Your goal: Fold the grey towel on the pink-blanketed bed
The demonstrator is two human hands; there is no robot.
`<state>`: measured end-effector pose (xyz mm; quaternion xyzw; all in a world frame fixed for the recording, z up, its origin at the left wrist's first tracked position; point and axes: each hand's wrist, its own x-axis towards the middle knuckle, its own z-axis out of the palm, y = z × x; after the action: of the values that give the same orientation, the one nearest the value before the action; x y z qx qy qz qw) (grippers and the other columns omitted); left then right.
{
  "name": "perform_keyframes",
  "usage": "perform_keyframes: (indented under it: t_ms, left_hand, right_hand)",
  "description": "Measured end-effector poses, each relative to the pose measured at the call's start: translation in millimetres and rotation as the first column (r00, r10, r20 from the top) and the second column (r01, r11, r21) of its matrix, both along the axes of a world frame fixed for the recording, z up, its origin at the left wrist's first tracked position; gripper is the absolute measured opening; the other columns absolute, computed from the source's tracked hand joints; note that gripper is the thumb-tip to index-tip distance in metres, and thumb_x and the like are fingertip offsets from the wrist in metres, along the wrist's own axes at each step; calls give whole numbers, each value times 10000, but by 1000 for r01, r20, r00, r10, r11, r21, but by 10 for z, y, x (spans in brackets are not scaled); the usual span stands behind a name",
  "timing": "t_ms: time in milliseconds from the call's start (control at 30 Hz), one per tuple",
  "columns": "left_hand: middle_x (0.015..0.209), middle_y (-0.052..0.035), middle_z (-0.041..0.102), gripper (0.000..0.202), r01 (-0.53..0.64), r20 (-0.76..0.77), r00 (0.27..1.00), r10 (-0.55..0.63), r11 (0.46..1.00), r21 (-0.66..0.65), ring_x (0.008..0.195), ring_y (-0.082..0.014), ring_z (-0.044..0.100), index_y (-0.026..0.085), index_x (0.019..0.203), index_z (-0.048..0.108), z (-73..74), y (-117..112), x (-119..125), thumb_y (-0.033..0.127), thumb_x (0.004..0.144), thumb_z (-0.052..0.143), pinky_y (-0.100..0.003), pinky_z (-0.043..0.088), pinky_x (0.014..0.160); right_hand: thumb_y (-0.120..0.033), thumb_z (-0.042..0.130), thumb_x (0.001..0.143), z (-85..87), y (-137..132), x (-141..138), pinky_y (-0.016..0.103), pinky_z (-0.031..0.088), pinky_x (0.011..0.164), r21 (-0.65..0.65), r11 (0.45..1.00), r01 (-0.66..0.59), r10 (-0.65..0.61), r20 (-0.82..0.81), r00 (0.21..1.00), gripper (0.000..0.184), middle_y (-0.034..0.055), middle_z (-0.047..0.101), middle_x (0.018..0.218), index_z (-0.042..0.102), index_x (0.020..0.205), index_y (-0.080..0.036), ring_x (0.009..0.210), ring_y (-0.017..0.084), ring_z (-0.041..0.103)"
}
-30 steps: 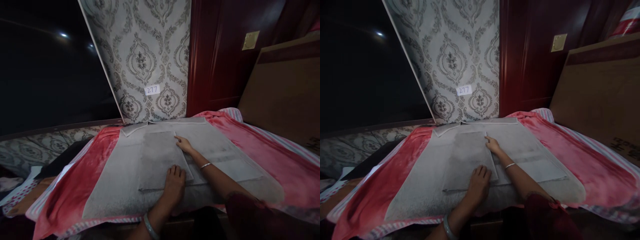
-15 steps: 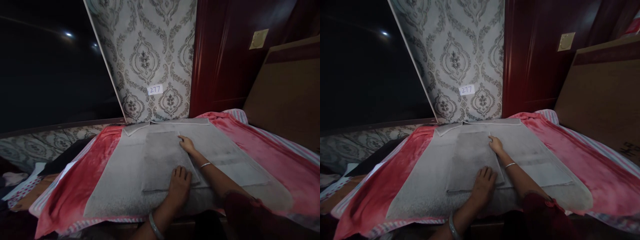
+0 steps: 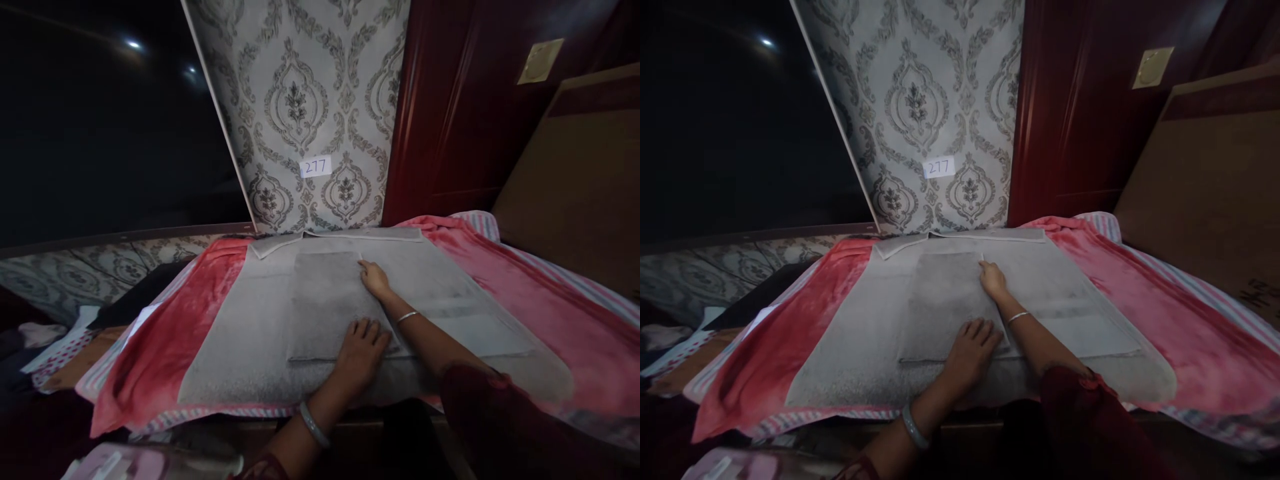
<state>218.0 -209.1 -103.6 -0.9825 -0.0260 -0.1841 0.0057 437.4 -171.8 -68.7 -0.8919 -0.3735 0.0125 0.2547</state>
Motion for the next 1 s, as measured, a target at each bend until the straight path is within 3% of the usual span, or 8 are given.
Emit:
perform_keyframes:
  t_ms: [133,233,367,500,600,667,833,1000]
  left_hand:
    - [1412,-123,591,403,49,-33,998,-53,993,-109,1342,-299,513,220,1359,591,162,-25,-66,258,960,551,-496,408,1122]
    - [1380,-80,620,364,134,25,991,-132,955,-266,1333,-243,522,262,1317,620,306,45,-241,310,960,564,-464,384,1157]
    - [1432,-98,586,349,-96,211,957,201,901,-424,1413,-267,437,228,1241,667,381,370,-605,196,927,519,-528,326,1194]
    - [1464,-169,544,490,-249,188,795,577,593,-766,1382,-312,477,157,1308,609,272,777,-976,239,825,592,-553,360,1164]
    - [1305,-172,656,613,-137,56,792,608,266,-954,1233,-284,615,138,1361,553,205,944,-1168,377,803,640,-470,474,1070]
    - [1187,-149,704,708,-91,14,795,607,142,-986,1138,-264,665,139,1378,540,207,987,-1226,465,769,693,-418,515,1005]
    - [961,-93,724,921,-189,-69,791,608,135,-973,964,-264,697,99,1448,472,244,1020,-1164,542,696,767,-402,544,905]
    - [1379,-181,613,937,-155,-37,813,581,154,-976,1298,-298,571,111,1503,383,119,1020,-1057,415,700,759,-414,443,1107]
  right_hand:
    - [-210,442,989,110,12,-104,374,446,1027,-44,999,13,-11,29,1000,483,192,558,1372,539,1461,-184,1237,289,564]
    - [-352,480,1004,129,-13,-245,496,359,1120,-42,996,-77,83,159,984,536,179,340,1588,454,1519,-208,1431,344,351]
    - [-450,419,1030,-57,-138,-448,592,214,1182,-159,938,-308,341,270,900,563,107,233,1655,386,1558,-259,1516,326,187]
    - [-441,417,1033,-208,-215,-494,616,213,1172,-244,906,-345,398,216,892,563,93,265,1644,357,1571,-287,1509,314,228]
    - [-398,446,1027,-115,-125,-393,629,249,1149,-225,909,-350,393,191,899,480,100,401,1578,491,1490,-282,1455,322,345]
    - [-331,462,1019,13,9,-289,565,303,1145,-179,920,-350,381,190,905,417,121,512,1492,586,1406,-238,1387,308,447]
    - [-185,504,964,267,468,0,464,309,1177,-185,917,-353,386,188,903,518,137,450,1538,502,1482,-186,1436,280,393]
    - [-181,465,972,277,834,280,453,325,1170,-330,878,-347,398,101,912,597,120,377,1587,378,1562,-197,1456,264,365]
